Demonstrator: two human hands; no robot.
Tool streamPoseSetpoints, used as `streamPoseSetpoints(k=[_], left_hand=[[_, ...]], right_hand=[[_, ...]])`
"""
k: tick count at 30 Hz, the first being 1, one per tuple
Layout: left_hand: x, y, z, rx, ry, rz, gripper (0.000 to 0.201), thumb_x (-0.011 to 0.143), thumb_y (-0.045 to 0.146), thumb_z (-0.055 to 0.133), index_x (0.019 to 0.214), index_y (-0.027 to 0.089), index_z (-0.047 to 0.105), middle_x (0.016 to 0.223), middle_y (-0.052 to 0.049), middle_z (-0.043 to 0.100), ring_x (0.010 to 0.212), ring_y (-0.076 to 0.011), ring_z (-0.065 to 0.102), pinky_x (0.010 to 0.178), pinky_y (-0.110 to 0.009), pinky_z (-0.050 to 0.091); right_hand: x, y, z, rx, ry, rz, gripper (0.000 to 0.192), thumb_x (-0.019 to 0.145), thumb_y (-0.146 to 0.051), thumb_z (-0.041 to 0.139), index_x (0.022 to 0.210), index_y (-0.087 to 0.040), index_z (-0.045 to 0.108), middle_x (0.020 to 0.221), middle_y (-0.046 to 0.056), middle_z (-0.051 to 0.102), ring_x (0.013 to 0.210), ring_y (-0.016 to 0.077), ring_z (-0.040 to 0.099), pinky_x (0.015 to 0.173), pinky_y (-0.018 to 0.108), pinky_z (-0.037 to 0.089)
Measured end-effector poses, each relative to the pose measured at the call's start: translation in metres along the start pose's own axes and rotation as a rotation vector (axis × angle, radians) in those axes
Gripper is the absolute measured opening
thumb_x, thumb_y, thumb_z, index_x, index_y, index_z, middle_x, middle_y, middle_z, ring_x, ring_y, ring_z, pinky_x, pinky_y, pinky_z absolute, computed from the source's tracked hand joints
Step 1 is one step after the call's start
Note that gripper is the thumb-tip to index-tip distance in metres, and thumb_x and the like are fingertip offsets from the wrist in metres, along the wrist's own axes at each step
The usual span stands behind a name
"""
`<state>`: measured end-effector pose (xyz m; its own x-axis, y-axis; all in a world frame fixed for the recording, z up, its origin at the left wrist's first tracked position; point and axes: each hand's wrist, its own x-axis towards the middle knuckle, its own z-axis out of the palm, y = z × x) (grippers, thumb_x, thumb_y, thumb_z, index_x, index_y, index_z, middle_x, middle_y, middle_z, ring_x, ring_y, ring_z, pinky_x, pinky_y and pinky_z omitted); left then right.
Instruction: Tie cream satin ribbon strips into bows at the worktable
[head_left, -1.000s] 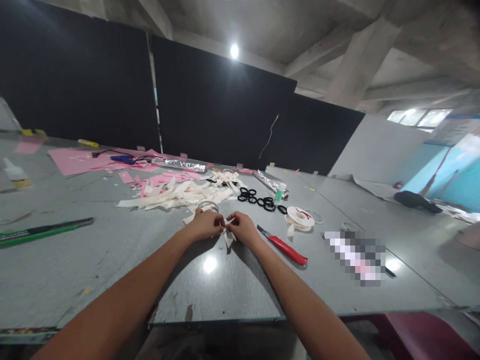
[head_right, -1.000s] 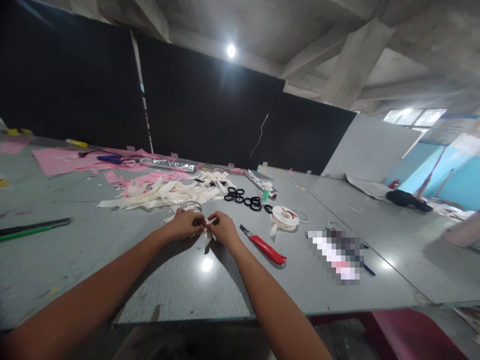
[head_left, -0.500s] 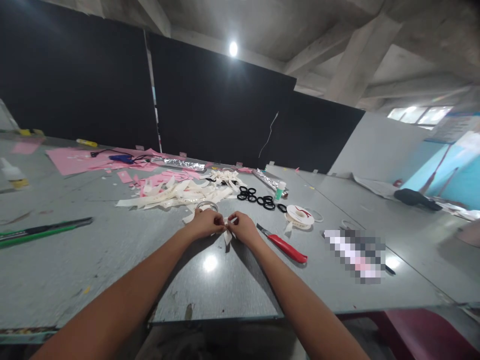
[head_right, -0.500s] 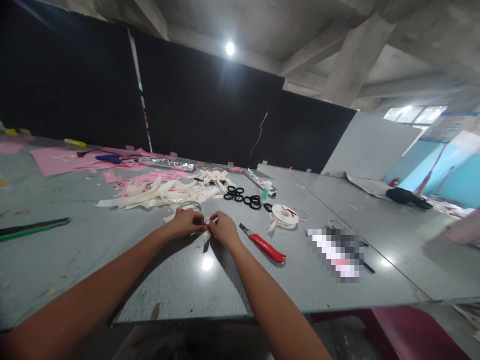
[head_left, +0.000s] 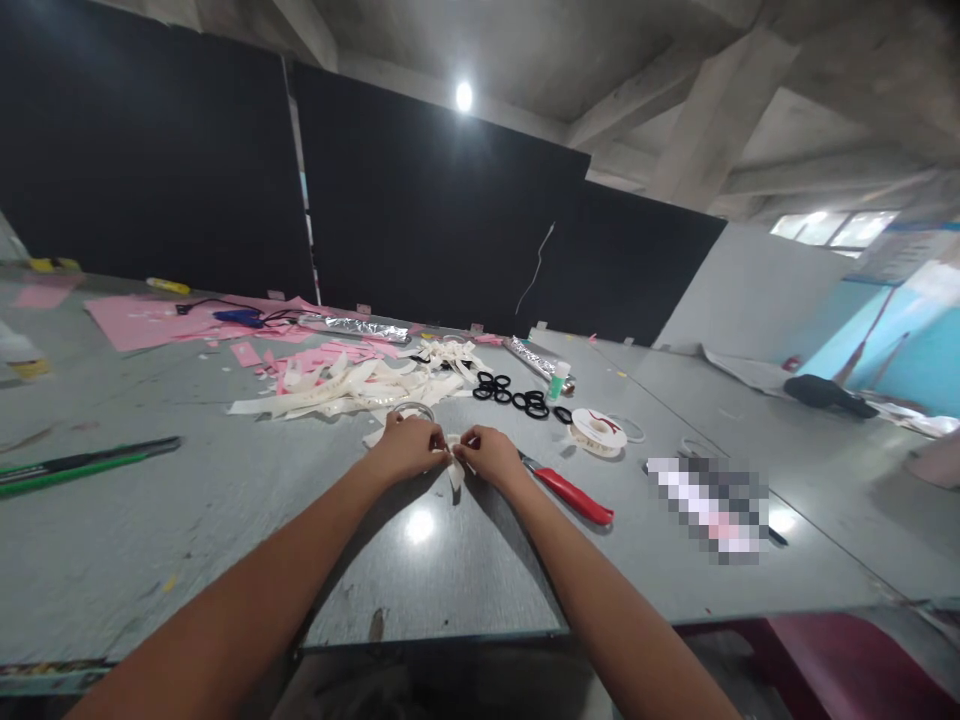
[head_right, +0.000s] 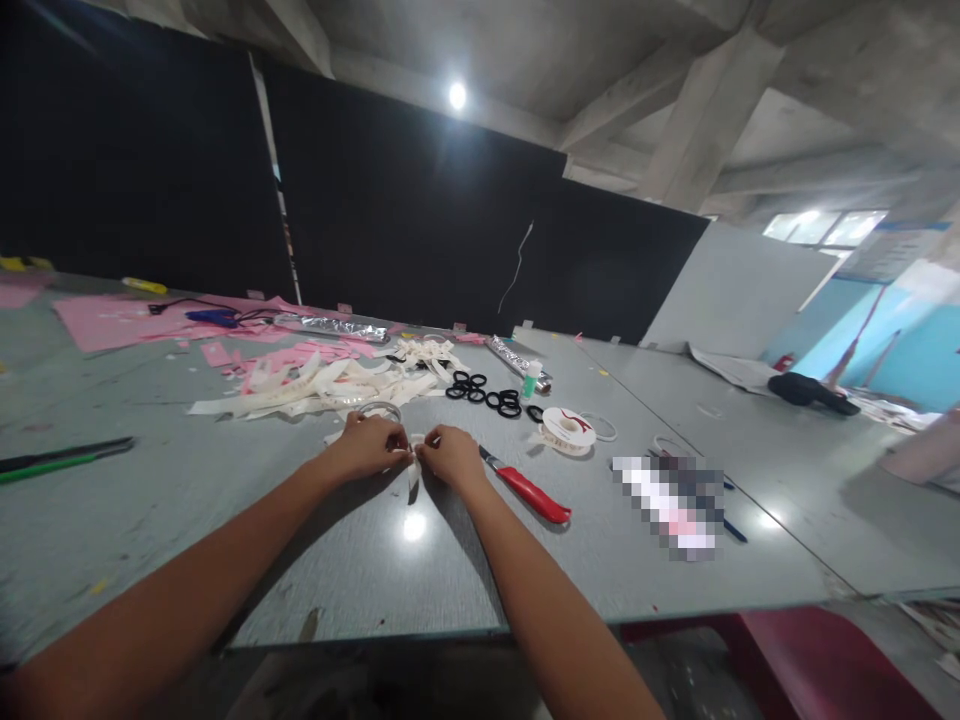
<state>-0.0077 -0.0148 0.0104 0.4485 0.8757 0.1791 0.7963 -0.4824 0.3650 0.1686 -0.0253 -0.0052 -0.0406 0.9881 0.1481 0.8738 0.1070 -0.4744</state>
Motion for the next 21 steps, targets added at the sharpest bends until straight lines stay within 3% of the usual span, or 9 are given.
streamPoseSetpoints(k=[4, 8, 14, 21], left_hand=[[0.003, -0.003, 0.005, -0.035, -0.007, 0.001, 0.024, 0.073, 0.042, 0.057, 0.078, 0.022, 0.069, 0.08, -0.004, 0.068, 0.088, -0.0262, 0.058, 0.092, -0.046, 0.025], [0.007, -0.006, 0.004, -0.148, 0.054, 0.006, 0.024, 0.077, 0.039, 0.054, 0.081, 0.021, 0.069, 0.083, -0.004, 0.069, 0.086, -0.0234, 0.059, 0.093, -0.044, 0.026], [0.009, -0.004, 0.001, -0.558, 0.218, 0.007, 0.035, 0.071, 0.047, 0.064, 0.093, 0.019, 0.068, 0.088, -0.004, 0.069, 0.084, -0.0207, 0.06, 0.08, -0.031, 0.039], [0.011, -0.003, 0.003, -0.846, 0.133, 0.05, 0.032, 0.071, 0.046, 0.065, 0.069, 0.015, 0.066, 0.063, -0.001, 0.06, 0.061, -0.0141, 0.052, 0.061, -0.025, 0.038]], right_hand=[[0.002, 0.003, 0.0, 0.058, -0.009, 0.01, 0.026, 0.073, -0.042, 0.065, 0.087, -0.022, 0.071, 0.074, 0.002, 0.069, 0.067, 0.0149, 0.059, 0.062, 0.024, 0.036], [0.007, 0.006, -0.003, 0.288, -0.021, -0.032, 0.023, 0.073, -0.039, 0.063, 0.075, -0.017, 0.071, 0.063, 0.0, 0.063, 0.06, 0.0126, 0.053, 0.057, 0.023, 0.035], [0.006, 0.0, -0.011, 0.694, 0.095, -0.161, 0.021, 0.068, -0.036, 0.064, 0.064, -0.015, 0.063, 0.056, -0.004, 0.054, 0.055, 0.01, 0.044, 0.054, 0.023, 0.033], [0.002, -0.007, -0.017, 0.794, 0.091, -0.225, 0.024, 0.073, -0.038, 0.058, 0.071, -0.015, 0.066, 0.059, -0.002, 0.056, 0.056, 0.0106, 0.044, 0.056, 0.023, 0.035]])
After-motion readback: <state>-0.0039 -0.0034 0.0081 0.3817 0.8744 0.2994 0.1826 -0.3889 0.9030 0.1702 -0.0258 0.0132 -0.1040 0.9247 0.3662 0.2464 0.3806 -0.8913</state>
